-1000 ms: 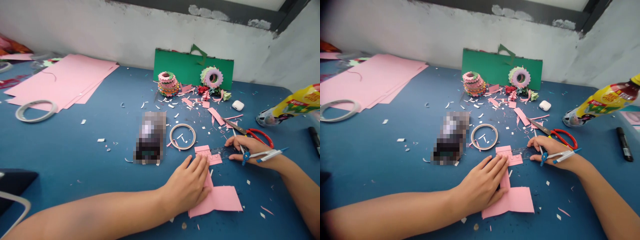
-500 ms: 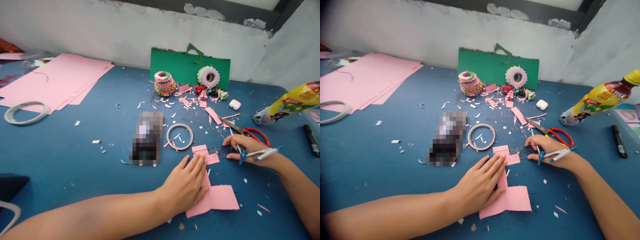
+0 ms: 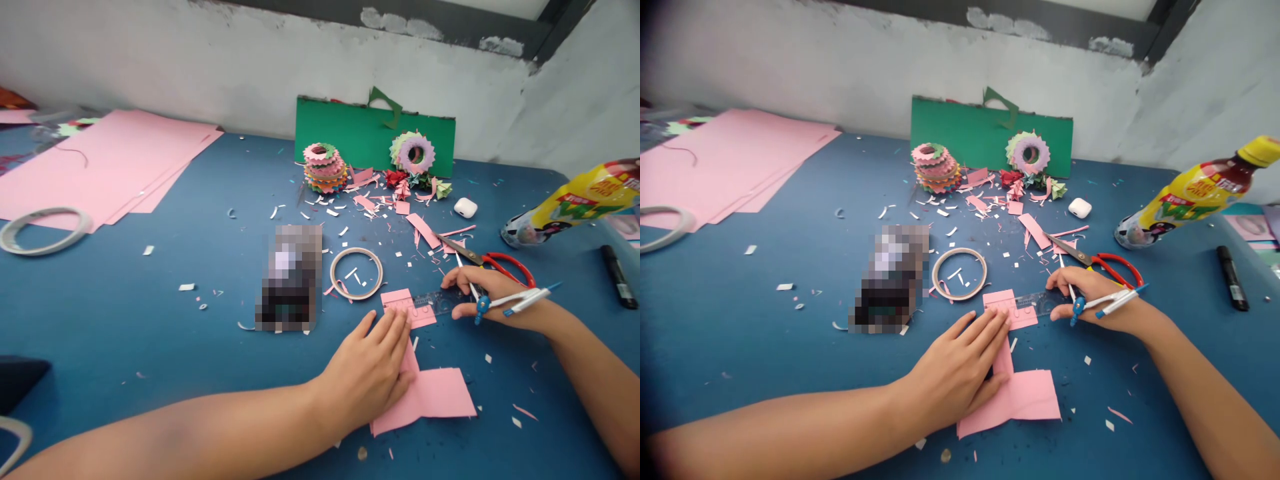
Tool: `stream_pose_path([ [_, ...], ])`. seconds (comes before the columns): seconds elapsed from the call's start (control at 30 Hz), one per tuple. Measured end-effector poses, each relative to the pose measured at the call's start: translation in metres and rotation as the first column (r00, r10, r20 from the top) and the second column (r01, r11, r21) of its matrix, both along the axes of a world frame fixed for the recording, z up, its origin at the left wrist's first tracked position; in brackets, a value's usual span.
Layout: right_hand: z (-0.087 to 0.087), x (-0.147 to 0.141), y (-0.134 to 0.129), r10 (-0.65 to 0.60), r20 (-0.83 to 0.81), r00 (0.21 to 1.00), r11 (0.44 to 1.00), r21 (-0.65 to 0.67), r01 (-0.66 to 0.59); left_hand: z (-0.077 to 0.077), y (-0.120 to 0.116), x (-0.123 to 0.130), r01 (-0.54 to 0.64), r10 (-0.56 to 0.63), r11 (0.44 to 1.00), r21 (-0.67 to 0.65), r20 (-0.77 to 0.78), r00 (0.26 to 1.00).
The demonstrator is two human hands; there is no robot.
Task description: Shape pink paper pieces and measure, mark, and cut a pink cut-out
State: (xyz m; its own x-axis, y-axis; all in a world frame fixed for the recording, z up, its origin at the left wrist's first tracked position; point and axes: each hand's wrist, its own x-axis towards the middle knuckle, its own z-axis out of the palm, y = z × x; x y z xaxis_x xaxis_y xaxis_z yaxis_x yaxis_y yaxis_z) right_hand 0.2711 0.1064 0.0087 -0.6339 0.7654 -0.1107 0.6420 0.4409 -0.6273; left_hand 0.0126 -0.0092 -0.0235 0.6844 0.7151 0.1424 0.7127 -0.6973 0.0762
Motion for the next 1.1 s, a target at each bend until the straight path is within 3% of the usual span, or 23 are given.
stream_pose_path([
  [0.13,0.008,-0.025,-0.003,-0.071,-0.206,0.976,0.995,-0.085,0.055,0.000,0.001,0.002,-0.001,0.001,1.000,0.012,0.014,1.000],
  [0.23,0.007,-0.054,-0.006,-0.097,-0.409,0.907,0.978,-0.209,0.010,0.000,0.002,0.002,-0.002,0.001,1.000,0.028,0.028,1.000],
  [0.33,-0.005,-0.074,-0.008,-0.075,-0.445,0.892,0.944,-0.319,-0.080,0.000,0.003,0.002,-0.001,0.000,0.999,0.052,0.035,0.999],
  [0.4,-0.014,-0.079,-0.008,-0.084,-0.423,0.902,0.938,-0.338,-0.071,0.000,0.003,0.002,0.001,-0.003,0.998,0.063,0.037,0.999],
  [0.67,-0.023,-0.077,-0.011,-0.193,-0.327,0.925,0.972,-0.190,0.136,-0.003,0.002,0.002,0.007,-0.012,0.997,0.083,0.051,0.999],
  [1.1,-0.029,-0.075,-0.013,-0.103,-0.314,0.944,0.994,0.000,0.108,-0.004,0.003,0.003,0.009,-0.016,0.995,0.100,0.070,0.997],
])
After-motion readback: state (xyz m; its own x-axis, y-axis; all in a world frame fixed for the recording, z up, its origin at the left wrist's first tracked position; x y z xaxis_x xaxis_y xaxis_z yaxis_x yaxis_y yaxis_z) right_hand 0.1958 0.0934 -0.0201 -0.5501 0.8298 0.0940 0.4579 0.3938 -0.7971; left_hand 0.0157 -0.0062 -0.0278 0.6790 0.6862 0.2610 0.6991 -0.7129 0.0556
